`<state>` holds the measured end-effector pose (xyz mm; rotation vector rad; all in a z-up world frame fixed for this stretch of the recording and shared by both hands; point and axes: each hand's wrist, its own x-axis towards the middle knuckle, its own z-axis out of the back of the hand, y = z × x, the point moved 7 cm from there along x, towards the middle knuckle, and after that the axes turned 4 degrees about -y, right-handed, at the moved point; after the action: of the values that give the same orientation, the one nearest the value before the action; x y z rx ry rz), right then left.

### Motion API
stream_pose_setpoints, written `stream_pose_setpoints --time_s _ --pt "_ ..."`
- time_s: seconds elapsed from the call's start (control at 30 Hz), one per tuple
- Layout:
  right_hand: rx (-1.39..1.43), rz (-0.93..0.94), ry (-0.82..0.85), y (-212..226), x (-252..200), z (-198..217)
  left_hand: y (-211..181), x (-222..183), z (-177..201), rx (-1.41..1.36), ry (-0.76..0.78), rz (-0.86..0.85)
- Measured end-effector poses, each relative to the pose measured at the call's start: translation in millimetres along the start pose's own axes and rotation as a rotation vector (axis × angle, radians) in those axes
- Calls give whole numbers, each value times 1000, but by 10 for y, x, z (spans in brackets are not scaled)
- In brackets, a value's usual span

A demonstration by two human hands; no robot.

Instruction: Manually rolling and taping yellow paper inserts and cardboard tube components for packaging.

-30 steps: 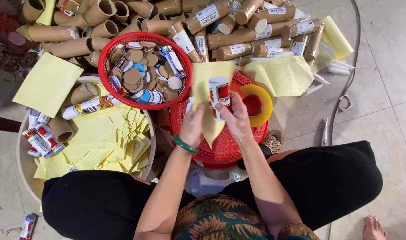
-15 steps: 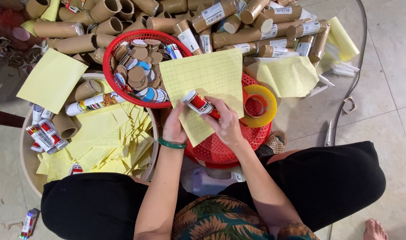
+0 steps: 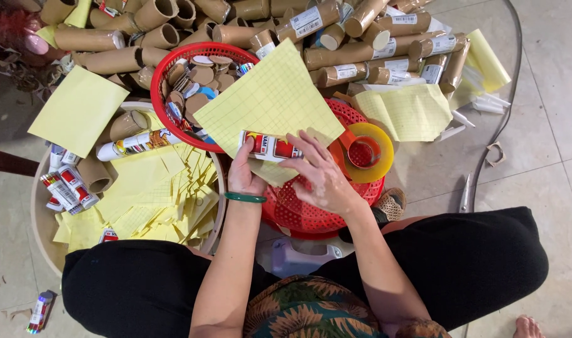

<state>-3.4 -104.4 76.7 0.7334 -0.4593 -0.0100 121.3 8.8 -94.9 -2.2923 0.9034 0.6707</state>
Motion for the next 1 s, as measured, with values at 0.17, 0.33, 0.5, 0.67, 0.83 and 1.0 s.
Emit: stream_pose_setpoints --time_s 0.17,0.33,0.5,0.67,0.83,1.0 --pt "-90 44 -51 26 -21 -45 -11 -124 -179 -48 92 -21" --pt "-19 -17 -230 -38 -31 -2 36 -287 -375 -121 397 -48" --pt "193 -289 -346 -255 -117 -38 237 -315 -385 16 618 -91" --pt "172 -436 -334 -443 -231 -161 302 -337 -322 127 501 -173" --pt "114 -363 -400 -248 -156 -59 258 -359 -411 159 282 -265" --pt "-232 -89 -353 70 -112 3 125 -420 -464 154 155 -368"
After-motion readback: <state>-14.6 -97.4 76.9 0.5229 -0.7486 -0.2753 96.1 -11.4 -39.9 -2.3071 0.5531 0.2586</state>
